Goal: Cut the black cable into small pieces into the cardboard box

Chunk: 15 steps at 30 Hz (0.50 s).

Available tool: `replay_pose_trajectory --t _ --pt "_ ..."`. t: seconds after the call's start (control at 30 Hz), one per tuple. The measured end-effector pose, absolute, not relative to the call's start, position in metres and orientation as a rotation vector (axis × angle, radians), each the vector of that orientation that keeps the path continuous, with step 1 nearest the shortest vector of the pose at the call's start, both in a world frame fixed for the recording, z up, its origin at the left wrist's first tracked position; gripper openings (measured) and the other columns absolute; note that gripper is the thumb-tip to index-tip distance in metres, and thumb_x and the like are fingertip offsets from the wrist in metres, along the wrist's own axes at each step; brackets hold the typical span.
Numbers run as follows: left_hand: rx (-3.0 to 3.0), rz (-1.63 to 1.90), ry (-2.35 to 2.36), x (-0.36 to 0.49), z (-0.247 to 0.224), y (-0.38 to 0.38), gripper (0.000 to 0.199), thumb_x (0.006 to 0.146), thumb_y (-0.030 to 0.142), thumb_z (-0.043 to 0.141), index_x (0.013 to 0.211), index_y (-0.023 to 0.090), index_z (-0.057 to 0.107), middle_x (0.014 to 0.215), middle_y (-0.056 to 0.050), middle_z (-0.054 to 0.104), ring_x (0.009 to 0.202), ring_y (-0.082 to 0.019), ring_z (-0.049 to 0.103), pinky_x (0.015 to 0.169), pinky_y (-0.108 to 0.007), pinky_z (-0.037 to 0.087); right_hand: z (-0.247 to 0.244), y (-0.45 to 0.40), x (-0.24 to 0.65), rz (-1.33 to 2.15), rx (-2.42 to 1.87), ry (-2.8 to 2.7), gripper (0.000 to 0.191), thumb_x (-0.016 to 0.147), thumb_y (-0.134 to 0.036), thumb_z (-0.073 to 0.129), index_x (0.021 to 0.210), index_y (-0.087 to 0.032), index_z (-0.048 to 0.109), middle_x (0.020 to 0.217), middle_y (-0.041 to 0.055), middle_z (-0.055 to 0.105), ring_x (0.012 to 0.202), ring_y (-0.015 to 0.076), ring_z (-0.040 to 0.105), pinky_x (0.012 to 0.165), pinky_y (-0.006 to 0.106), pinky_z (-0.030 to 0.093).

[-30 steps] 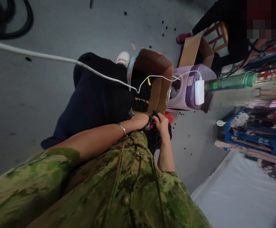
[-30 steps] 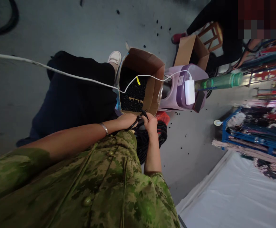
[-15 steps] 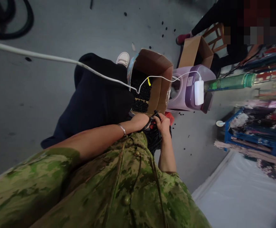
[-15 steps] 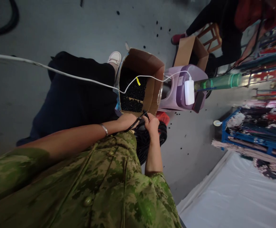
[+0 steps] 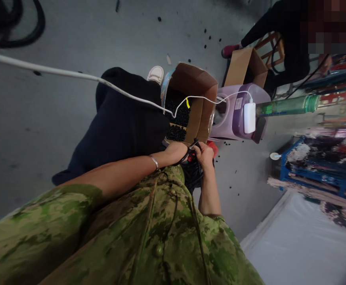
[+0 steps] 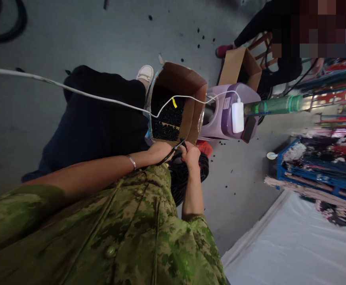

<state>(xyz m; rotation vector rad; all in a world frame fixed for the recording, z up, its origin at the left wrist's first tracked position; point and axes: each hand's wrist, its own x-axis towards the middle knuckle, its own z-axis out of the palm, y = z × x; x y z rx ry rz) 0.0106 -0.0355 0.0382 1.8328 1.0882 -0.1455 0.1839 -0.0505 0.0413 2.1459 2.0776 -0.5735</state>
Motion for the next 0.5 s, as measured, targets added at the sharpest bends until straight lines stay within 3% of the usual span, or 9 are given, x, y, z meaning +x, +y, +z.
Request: replay_pose_trajectory --t 0.13,0.27,0.33,0.4,0.5 --pt "1.916 -0.146 1.101 0.009 0.042 -0.034 0.034 0.089 0.028 0.050 0.099 0.006 0.075 0.098 -0.022 0.073 0.091 -0.033 0.071 0.078 -0.036 0.053 0.036 -0.050 0.188 -0.719 2.266 2.154 0.031 0.090 -0.042 0.053 0.103 -0.022 0.073 0.099 0.0074 0.075 0.091 0.0225 0.067 0.079 0.030 0.048" --pt "1.893 -0.109 1.108 0.007 0.043 -0.032 0.037 0.091 0.031 0.048 0.100 0.008 0.075 0.101 -0.021 0.073 0.094 -0.031 0.071 0.081 -0.036 0.052 0.033 -0.052 0.192 -1.105 2.367 2.241 0.043 0.090 -0.049 0.052 0.116 -0.019 0.070 0.116 0.0101 0.071 0.110 0.0241 0.063 0.098 0.036 0.046" --pt "1.887 -0.088 1.116 0.008 0.042 -0.032 0.037 0.091 0.032 0.048 0.099 0.008 0.076 0.101 -0.021 0.073 0.094 -0.031 0.070 0.083 -0.036 0.052 0.032 -0.055 0.193 -1.353 2.448 2.154 0.049 0.091 -0.052 0.050 0.124 -0.018 0.065 0.111 0.0094 0.072 0.104 0.0228 0.064 0.095 0.037 0.049" --pt "1.889 -0.080 1.116 0.008 0.040 -0.032 0.039 0.091 0.033 0.047 0.100 0.009 0.076 0.102 -0.021 0.073 0.095 -0.030 0.070 0.084 -0.035 0.052 0.031 -0.058 0.193 -1.542 2.567 1.986 0.052 0.091 -0.053 0.049 0.127 -0.017 0.062 0.100 0.0081 0.073 0.087 0.0201 0.065 0.082 0.035 0.053" --pt "1.905 -0.084 1.103 0.008 0.038 -0.033 0.041 0.092 0.035 0.045 0.101 0.009 0.075 0.103 -0.021 0.073 0.097 -0.030 0.070 0.085 -0.036 0.052 0.029 -0.060 0.194 -1.630 2.660 1.846 0.048 0.089 -0.052 0.051 0.117 -0.016 0.065 0.090 0.0066 0.072 0.073 0.0170 0.062 0.071 0.031 0.053"
